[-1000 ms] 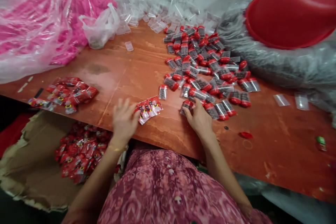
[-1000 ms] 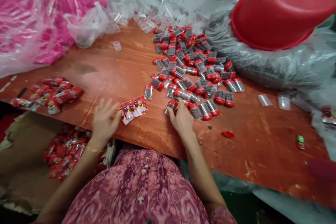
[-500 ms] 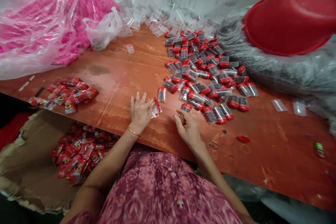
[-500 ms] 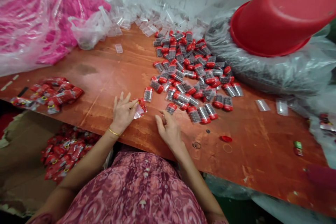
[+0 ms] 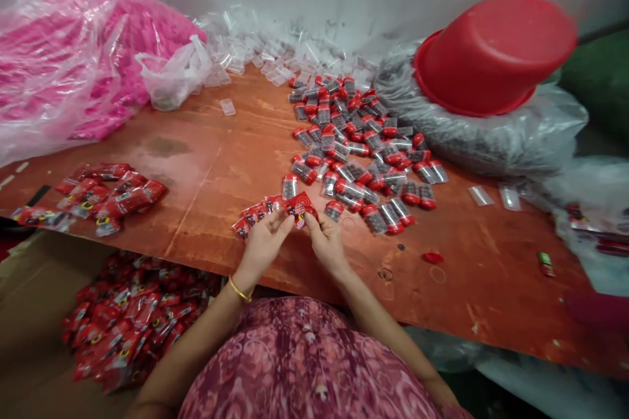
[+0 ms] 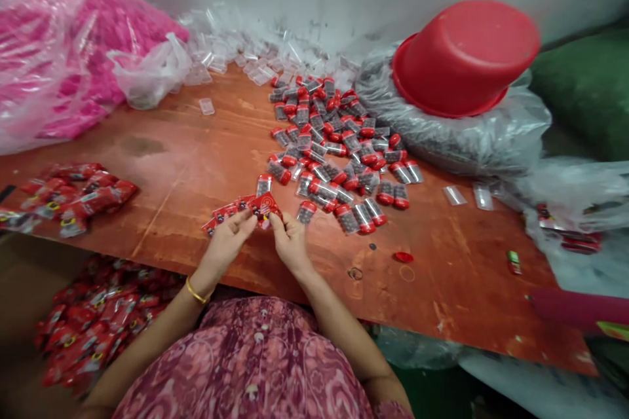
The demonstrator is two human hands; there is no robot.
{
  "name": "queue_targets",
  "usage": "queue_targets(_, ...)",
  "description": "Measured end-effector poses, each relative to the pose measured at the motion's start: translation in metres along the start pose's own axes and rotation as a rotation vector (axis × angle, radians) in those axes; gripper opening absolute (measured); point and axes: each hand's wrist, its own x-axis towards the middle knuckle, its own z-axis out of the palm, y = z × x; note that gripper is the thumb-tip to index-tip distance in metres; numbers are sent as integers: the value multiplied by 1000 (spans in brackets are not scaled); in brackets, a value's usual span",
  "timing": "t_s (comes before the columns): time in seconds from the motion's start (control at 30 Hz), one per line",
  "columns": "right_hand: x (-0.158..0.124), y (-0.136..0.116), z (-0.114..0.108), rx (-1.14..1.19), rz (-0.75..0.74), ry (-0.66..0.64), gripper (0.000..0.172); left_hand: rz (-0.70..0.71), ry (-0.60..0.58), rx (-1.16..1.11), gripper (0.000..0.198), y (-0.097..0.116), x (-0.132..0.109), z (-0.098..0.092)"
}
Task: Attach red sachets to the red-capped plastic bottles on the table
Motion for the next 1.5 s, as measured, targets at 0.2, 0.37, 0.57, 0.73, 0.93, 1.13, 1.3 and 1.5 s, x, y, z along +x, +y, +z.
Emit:
queue_targets(0.2, -12, 6, 3, -86, -29, 22, 33, -165, 20, -307, 36, -2, -11, 14)
queue_targets(0.37, -16, 8, 3, -75, -2, -71, 33, -253, 64, -338, 38, -2, -10, 11)
queue_targets(0.57, -9, 5, -38, -714, 123, 95, 43, -225, 169, -322, 39, 4, 1, 3)
queue_targets(0.73, -3, 13, -46, -1113, 147, 164, 64, -273, 143, -359, 39, 7, 6, 5)
queue_targets(0.93, -2, 28, -42, -1179, -3, 119, 32, -287, 134, -429, 33, 5, 8, 4)
queue_targets(1.13, -9, 21, -61, -787, -86, 4, 33, -338, 78, -516, 23, 7, 9, 2)
queue_targets(1.3, -29, -12, -64, -218, 1, -315, 46, -345, -6, -484, 27, 7, 5, 5)
queue_targets(1.5, -29, -31, -58, -98, 94, -494, 45, -286, -59, -392, 39, 12, -4, 11)
